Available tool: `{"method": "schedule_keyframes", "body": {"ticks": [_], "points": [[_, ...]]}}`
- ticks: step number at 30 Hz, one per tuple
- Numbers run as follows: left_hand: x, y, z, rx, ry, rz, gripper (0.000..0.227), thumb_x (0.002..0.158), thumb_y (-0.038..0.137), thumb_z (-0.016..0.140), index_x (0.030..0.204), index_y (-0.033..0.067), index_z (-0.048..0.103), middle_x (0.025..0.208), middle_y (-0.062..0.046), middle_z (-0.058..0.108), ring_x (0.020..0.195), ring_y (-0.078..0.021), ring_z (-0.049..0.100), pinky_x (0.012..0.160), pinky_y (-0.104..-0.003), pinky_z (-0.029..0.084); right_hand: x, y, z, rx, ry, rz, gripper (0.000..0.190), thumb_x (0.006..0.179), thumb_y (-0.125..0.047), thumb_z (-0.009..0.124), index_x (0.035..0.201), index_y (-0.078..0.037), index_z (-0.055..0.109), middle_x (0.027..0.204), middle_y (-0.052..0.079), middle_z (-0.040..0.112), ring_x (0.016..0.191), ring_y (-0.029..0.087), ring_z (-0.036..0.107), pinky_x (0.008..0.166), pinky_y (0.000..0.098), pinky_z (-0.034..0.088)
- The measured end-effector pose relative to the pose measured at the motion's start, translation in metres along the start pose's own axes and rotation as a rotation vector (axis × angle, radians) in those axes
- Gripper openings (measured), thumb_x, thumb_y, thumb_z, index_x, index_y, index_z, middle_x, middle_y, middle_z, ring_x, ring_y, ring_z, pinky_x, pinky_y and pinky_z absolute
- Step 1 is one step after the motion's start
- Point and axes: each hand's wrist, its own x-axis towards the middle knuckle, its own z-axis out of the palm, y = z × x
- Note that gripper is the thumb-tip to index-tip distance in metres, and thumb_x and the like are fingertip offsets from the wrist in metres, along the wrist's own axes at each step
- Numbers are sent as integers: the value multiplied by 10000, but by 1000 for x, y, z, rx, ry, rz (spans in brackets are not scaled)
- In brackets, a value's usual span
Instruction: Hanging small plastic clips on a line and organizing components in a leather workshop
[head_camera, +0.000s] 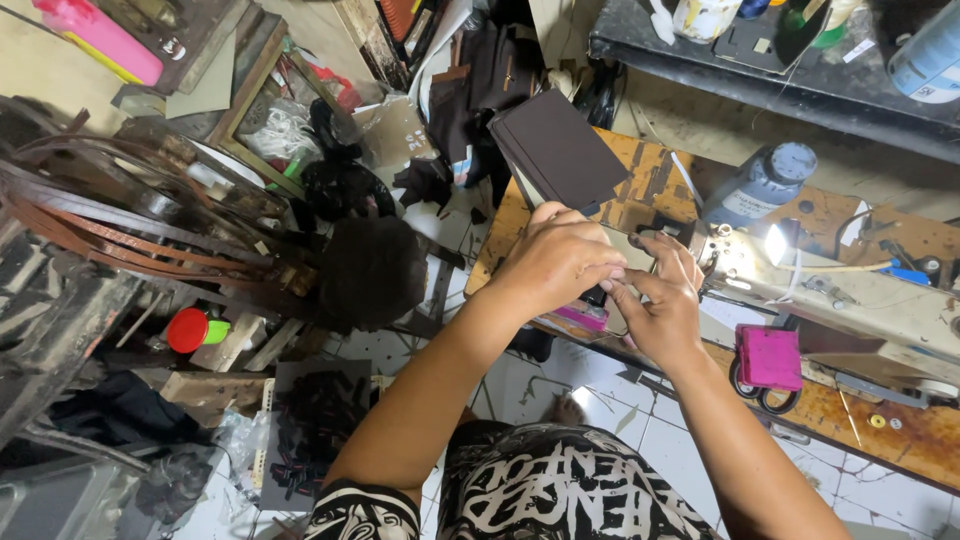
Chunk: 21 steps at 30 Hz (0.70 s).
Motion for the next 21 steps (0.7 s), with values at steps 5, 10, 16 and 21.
{"method": "schedule_keyframes", "body": {"ticks": [5,10,16,21], "points": [[0,5,-4,-40,16,9,91,911,397,727,982,380,781,897,134,712,1032,-90,628,1129,-419,329,2,-4,-10,-49,-10,-34,118,875,-258,841,920,-168,780,1308,111,647,1376,426,496,1138,549,283],[1,8,-10,-62,56,30,64,905,350,759,958,340,793,868,115,710,980,-117,628,1118,-453,340,3,1,-12,-74,-59,-29,117,872,-270,828,937,-186,779,1346,97,634,1439,433,440,1166,637,196],[-2,6,-14,-22,87,53,70,875,338,775,944,327,779,884,109,706,1000,-118,624,1130,-475,330,9,-2,-17,-87,-109,-45,114,842,-233,830,916,-167,774,1360,101,637,1460,450,417,1154,700,162],[-6,6,-22,4,99,38,81,860,301,775,939,315,781,877,92,712,1015,-131,629,1140,-481,328,14,0,-17,-119,-160,-63,97,829,-225,803,916,-207,764,1390,62,626,1482,419,401,1162,681,164]]}}
